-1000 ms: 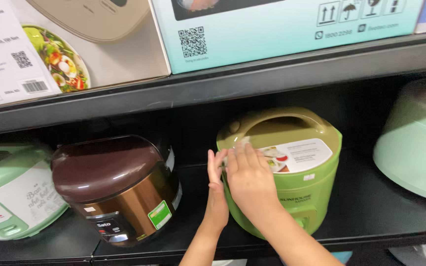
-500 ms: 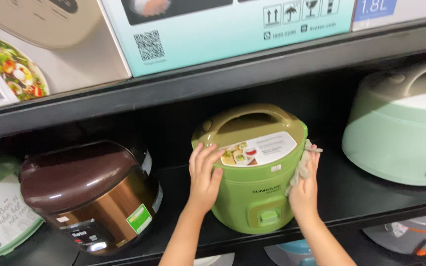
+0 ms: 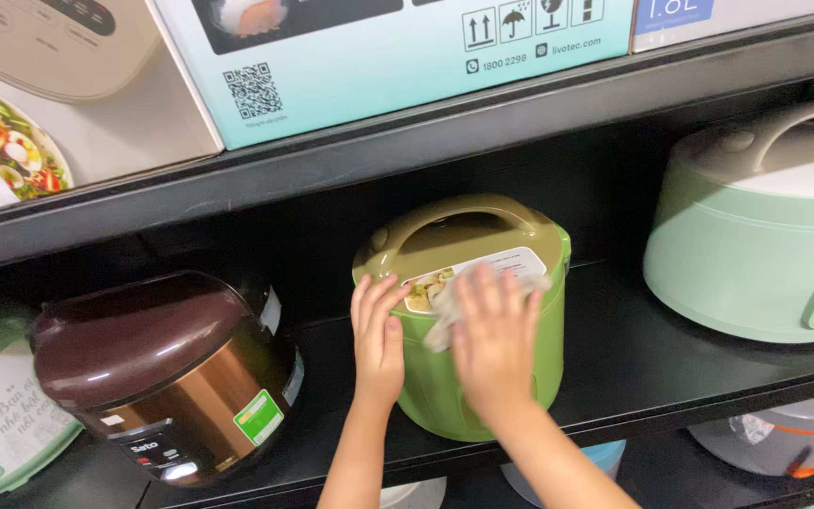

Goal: The person cleans display items by wiping rice cookers and the shelf surface one by one with a cloth.

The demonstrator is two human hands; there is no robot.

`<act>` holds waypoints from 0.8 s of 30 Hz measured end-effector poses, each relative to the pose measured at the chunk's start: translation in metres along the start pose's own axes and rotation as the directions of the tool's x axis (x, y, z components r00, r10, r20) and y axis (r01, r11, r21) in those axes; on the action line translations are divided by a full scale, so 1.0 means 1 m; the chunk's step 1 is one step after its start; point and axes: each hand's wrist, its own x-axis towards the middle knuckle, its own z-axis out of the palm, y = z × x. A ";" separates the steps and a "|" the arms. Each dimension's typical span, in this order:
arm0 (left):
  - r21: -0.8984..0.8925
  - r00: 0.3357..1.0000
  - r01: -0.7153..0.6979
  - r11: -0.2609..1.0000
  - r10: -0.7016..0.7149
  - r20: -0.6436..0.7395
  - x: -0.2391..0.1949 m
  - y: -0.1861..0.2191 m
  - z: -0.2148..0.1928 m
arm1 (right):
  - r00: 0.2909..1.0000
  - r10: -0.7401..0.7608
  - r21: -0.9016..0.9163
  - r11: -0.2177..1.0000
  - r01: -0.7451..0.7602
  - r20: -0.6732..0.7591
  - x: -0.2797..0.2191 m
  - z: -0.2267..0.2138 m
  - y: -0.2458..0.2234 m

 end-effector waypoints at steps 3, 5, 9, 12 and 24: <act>0.042 0.998 0.039 0.998 -0.040 0.044 0.001 0.000 -0.003 | 0.994 0.104 0.218 0.971 -0.096 -0.027 0.002 -0.014 0.036; -0.074 1.000 -0.005 0.997 0.007 0.028 0.000 0.002 -0.003 | 0.990 0.134 0.370 0.923 -0.108 -0.043 -0.005 -0.011 0.054; -0.060 0.999 -0.009 0.998 0.011 0.033 0.000 0.002 -0.002 | 0.907 0.418 0.670 0.657 -0.346 0.058 -0.046 -0.001 0.072; -0.060 1.000 0.001 0.998 0.000 0.014 0.000 0.001 0.001 | 0.792 0.566 0.766 0.398 -0.505 0.229 -0.081 0.001 0.076; -0.162 0.994 0.038 0.986 -0.021 0.106 0.001 0.003 -0.016 | 0.969 0.242 0.120 0.965 -0.235 -0.053 -0.021 0.007 0.018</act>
